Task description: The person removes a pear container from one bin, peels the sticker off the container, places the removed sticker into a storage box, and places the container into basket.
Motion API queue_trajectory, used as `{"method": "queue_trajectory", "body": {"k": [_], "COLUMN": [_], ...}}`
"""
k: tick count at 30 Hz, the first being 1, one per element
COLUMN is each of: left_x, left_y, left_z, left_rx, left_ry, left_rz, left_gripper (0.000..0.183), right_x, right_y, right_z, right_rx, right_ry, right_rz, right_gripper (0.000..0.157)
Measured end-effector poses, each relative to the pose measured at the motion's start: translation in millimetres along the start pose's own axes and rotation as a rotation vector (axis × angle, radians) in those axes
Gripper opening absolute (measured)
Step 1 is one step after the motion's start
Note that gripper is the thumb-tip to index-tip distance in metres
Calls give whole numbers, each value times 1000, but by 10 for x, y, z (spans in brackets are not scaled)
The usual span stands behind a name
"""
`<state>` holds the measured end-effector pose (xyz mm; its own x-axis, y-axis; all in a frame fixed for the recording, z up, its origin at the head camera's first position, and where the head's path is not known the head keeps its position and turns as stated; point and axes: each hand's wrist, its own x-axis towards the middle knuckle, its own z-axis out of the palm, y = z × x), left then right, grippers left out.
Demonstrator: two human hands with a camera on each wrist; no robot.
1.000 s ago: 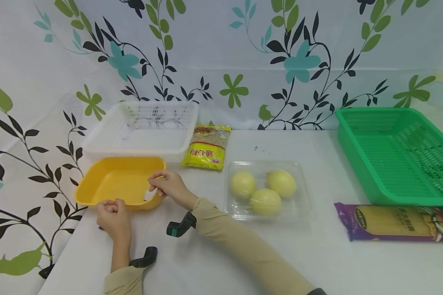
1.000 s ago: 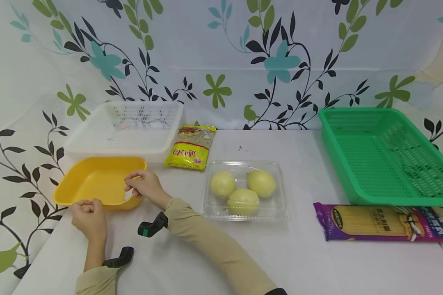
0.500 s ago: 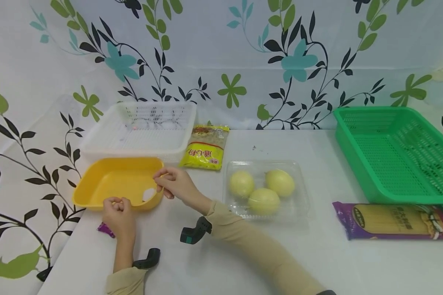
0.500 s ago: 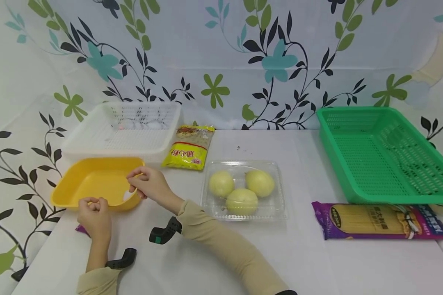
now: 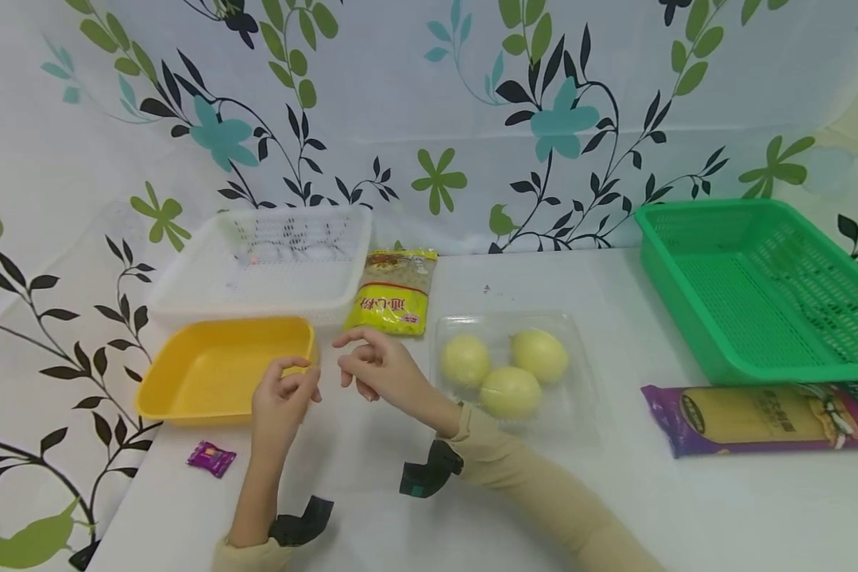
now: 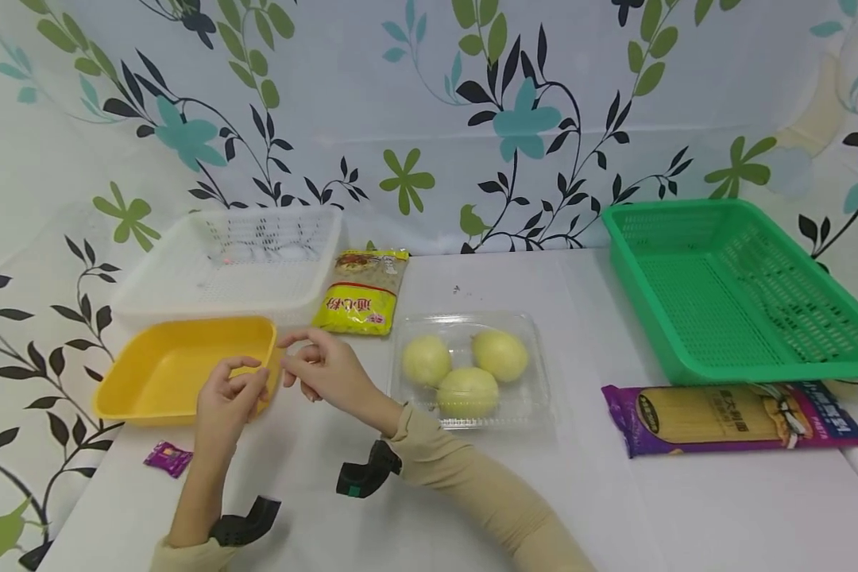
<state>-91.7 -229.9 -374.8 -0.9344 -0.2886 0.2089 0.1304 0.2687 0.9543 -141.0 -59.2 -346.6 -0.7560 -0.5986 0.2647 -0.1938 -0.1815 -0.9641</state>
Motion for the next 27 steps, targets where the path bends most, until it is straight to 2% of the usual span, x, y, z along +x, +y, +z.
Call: {"method": "queue_trajectory", "body": {"k": [5,7,11,18,23,27], "left_x": [-76,-97,-92,-73,-86,-115], "left_y": [290,350,363,356,317,271], "left_z": [175,231,330,471,563,628], "left_rx": [17,23,14,10,31,56], "left_ry": [-62,-68,-104,-192,-195,-193], "left_rz": [91,141,204,213,253,266], "left_gripper": [15,14,12,12,10,9], "right_x": [-183,-246,-365,-641,-911,-1113], "right_y": [-278,-281,-238,-290,-290,-215], "right_z": [-165,-285,-615,-1168,-1466,-1678], "right_rx": [-47,-69,-122,-233,-280,-247], "right_ry": [46,71,121,265,355,446], "right_rz": [-13,-19,-40,-53,-38,-109], "right_gripper": [21,21,22,19,23,22]}}
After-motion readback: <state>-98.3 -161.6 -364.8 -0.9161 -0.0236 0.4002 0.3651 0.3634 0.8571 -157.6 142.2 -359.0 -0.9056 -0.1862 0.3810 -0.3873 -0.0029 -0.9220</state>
